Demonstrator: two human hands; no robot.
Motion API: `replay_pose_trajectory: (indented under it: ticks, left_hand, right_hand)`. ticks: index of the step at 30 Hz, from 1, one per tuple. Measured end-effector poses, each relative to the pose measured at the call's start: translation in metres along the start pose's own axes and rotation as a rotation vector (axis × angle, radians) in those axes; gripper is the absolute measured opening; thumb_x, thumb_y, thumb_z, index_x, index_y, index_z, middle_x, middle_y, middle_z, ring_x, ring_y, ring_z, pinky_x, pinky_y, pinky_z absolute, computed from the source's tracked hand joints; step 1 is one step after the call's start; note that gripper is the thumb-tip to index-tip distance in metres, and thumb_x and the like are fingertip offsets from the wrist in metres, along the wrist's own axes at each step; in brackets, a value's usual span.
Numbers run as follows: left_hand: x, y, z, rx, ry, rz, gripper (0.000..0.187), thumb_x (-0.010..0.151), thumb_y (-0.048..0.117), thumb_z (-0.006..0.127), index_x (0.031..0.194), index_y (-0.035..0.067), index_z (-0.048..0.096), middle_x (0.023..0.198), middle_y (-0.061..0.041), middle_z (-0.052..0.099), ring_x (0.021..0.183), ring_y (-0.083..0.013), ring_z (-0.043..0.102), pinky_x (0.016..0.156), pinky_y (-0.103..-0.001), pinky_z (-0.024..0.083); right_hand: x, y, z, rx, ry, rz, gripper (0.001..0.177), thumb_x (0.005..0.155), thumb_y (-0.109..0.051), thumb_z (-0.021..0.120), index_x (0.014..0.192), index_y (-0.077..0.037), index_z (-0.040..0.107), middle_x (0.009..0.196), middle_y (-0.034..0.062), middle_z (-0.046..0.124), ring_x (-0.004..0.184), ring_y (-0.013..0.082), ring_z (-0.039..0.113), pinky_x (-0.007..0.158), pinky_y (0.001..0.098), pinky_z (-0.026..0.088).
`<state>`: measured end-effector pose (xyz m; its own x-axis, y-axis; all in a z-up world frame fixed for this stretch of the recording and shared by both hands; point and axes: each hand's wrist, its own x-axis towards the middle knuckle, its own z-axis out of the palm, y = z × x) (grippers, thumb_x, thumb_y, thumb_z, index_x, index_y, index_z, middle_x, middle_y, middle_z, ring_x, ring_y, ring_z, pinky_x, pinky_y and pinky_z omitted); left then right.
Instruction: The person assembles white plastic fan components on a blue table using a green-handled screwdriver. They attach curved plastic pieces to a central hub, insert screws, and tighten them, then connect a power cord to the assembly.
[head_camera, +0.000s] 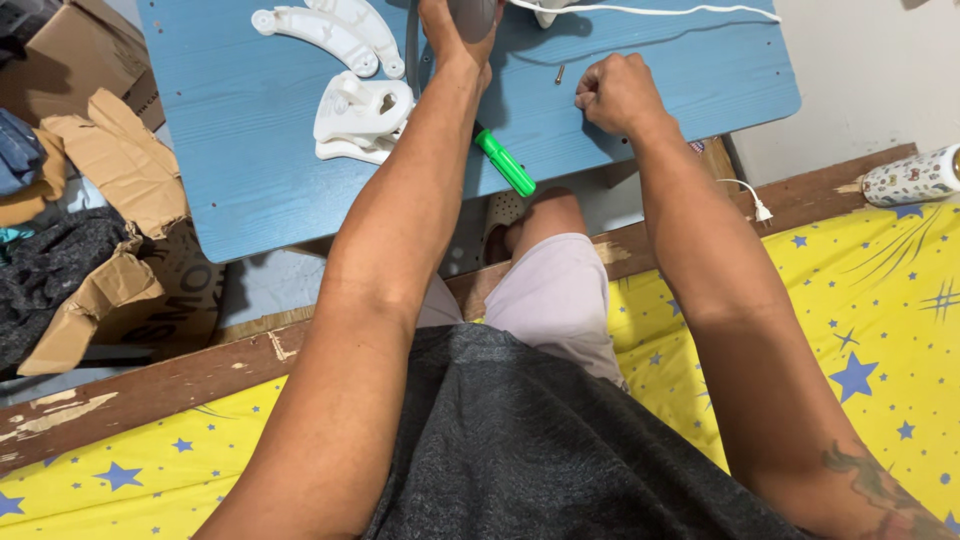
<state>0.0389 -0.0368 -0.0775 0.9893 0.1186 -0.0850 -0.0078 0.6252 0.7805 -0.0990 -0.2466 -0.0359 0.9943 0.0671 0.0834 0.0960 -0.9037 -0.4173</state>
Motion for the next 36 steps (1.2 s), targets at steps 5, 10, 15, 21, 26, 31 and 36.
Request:
replay_pose_trajectory:
  ticks: [5, 10, 15, 21, 26, 31, 36]
  left_hand:
    - [-0.004, 0.005, 0.005, -0.078, -0.029, 0.017, 0.011, 0.080, 0.011, 0.071, 0.073, 0.003, 0.067, 0.068, -0.005, 0.066, 0.058, -0.0154, 0.065, 0.053, -0.032, 0.056]
    - [-0.027, 0.014, 0.015, 0.106, -0.039, 0.131, 0.013, 0.076, 0.006, 0.079, 0.072, 0.003, 0.067, 0.069, -0.004, 0.065, 0.059, -0.0142, 0.063, 0.053, -0.032, 0.055]
    - [-0.046, 0.034, 0.020, 0.151, -0.035, 0.091, 0.016, 0.077, 0.008, 0.081, 0.072, -0.001, 0.068, 0.068, -0.006, 0.065, 0.058, -0.0161, 0.061, 0.050, -0.033, 0.048]
    - [-0.049, 0.038, 0.022, 0.128, -0.041, 0.116, 0.012, 0.075, 0.009, 0.080, 0.072, 0.002, 0.071, 0.068, -0.002, 0.068, 0.060, -0.0130, 0.066, 0.052, -0.031, 0.056]
    - [-0.046, 0.032, 0.022, 0.187, 0.006, 0.089, 0.015, 0.081, 0.008, 0.076, 0.069, 0.000, 0.070, 0.064, -0.004, 0.066, 0.055, -0.0137, 0.062, 0.047, -0.031, 0.047]
    - [-0.045, 0.030, 0.021, 0.160, -0.032, 0.108, 0.012, 0.081, 0.005, 0.077, 0.073, 0.000, 0.069, 0.067, -0.005, 0.067, 0.056, -0.0143, 0.064, 0.049, -0.030, 0.051]
    - [-0.040, 0.026, 0.021, 0.078, -0.129, 0.191, 0.007, 0.081, 0.002, 0.076, 0.079, 0.000, 0.069, 0.075, -0.005, 0.068, 0.065, -0.0146, 0.067, 0.057, -0.031, 0.057]
  right_hand:
    - [-0.001, -0.027, -0.021, 0.268, 0.179, -0.130, 0.007, 0.091, -0.006, 0.078, 0.092, 0.000, 0.075, 0.081, 0.0138, 0.073, 0.075, 0.0255, 0.071, 0.072, 0.0370, 0.056]
    - [0.034, -0.066, -0.030, 0.252, 0.478, -0.418, 0.008, 0.097, -0.004, 0.083, 0.101, 0.001, 0.078, 0.087, 0.0130, 0.077, 0.078, 0.0222, 0.072, 0.073, 0.0365, 0.056]
    - [0.061, -0.085, -0.018, 0.485, 0.376, -0.398, 0.011, 0.099, -0.004, 0.080, 0.106, 0.002, 0.074, 0.094, 0.0126, 0.079, 0.085, 0.0205, 0.077, 0.074, 0.0338, 0.060]
    - [0.069, -0.077, -0.020, 0.402, 0.365, -0.352, 0.012, 0.098, -0.008, 0.081, 0.101, 0.002, 0.074, 0.087, 0.0117, 0.077, 0.077, 0.0176, 0.074, 0.067, 0.0331, 0.057]
    - [0.074, -0.077, -0.024, 0.343, 0.267, -0.300, 0.013, 0.103, -0.016, 0.076, 0.100, -0.003, 0.078, 0.082, 0.0087, 0.076, 0.070, 0.0165, 0.071, 0.060, 0.0330, 0.054]
    - [0.073, -0.079, -0.029, 0.308, 0.281, -0.378, 0.011, 0.100, -0.013, 0.074, 0.104, -0.003, 0.077, 0.086, 0.0073, 0.077, 0.075, 0.0159, 0.074, 0.064, 0.0317, 0.057]
    - [0.065, -0.080, -0.028, 0.211, 0.337, -0.316, 0.017, 0.099, -0.016, 0.081, 0.096, 0.000, 0.075, 0.076, 0.0119, 0.071, 0.065, 0.0213, 0.068, 0.058, 0.0359, 0.052]
